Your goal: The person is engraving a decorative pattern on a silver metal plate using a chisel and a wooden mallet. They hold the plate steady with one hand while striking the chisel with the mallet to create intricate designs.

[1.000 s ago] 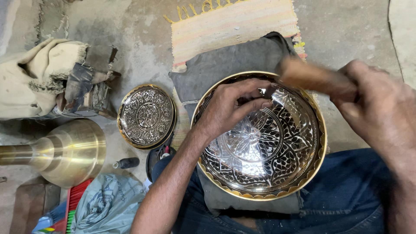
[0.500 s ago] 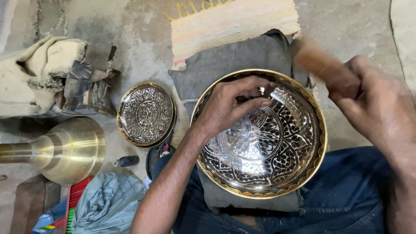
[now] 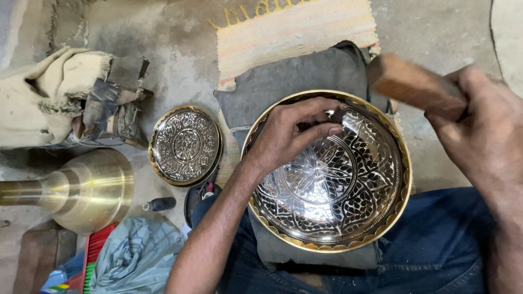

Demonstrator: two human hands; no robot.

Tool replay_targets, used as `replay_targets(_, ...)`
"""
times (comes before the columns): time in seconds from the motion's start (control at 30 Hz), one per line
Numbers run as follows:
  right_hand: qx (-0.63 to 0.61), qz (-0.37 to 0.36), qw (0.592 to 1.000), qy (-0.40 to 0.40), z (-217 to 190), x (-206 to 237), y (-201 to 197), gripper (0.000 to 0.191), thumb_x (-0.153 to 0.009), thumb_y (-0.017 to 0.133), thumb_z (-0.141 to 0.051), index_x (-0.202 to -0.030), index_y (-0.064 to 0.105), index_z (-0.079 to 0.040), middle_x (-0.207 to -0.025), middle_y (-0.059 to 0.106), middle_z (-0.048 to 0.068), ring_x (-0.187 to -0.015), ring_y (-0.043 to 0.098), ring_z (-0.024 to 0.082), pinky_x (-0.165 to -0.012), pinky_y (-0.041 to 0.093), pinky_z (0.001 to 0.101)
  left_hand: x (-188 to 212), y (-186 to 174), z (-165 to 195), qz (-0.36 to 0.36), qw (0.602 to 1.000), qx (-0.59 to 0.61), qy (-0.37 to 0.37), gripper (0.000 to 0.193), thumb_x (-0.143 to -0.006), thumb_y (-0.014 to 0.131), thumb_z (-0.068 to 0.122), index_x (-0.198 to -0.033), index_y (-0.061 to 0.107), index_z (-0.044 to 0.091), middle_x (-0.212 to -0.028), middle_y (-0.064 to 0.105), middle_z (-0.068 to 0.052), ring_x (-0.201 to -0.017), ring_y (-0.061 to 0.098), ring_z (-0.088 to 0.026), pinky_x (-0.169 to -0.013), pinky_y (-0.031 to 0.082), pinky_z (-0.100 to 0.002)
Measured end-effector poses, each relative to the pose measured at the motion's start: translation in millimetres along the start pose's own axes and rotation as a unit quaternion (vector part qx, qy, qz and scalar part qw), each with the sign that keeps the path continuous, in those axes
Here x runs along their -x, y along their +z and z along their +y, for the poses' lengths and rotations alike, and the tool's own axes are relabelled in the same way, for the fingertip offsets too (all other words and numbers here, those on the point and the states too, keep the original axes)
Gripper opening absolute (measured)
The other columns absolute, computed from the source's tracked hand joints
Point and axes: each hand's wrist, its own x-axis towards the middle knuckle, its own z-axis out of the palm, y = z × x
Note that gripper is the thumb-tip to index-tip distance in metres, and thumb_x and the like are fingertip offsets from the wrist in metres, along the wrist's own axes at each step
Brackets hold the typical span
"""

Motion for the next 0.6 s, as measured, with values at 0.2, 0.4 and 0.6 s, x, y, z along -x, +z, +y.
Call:
replay_targets(0.2,0.190,-0.082,0.974,-0.097,-7.2,-3.1,-6.4,0.027,-0.079,0.085,-0.013,-0.101,0.069,-0.007,-0.078,0.072,0.012,-0.073,0.072,0.027,-0.073,0.058,0.0414,0.9,-0.3,4.4,-0.010,1.000,0.001,-0.013,0.041,-0.095,0.076,0.027,-0.131,0.068,0.010,-0.122,0.077,-0.008,-0.106,0.079,-0.019,-0.092,0.067,-0.034)
replay_targets(0.4,0.014,-0.084,0.995,0.055,2.3,4.3,-0.3,0.030,-0.092,0.078,-0.015,-0.114,0.064,-0.003,-0.088,0.072,0.019,-0.079,0.072,0.034,-0.069,0.056,0.0446,0.8,-3.4,10.1,-0.010,1.000,0.013,-0.001,0.041,-0.094,0.077,0.024,-0.131,0.067,0.007,-0.120,0.077,-0.010,-0.105,0.078,-0.019,-0.091,0.065,-0.035)
replay_targets(0.6,-0.067,-0.100,0.984,0.130,-2.4,-1.4,0.4,0.031,-0.091,0.078,-0.019,-0.112,0.061,-0.004,-0.081,0.069,0.019,-0.072,0.071,0.033,-0.067,0.055,0.0456,1.6,-6.3,10.8,-0.015,0.999,0.022,-0.017,0.040,-0.095,0.076,0.024,-0.130,0.067,0.007,-0.116,0.078,-0.009,-0.104,0.079,-0.018,-0.092,0.065,-0.034)
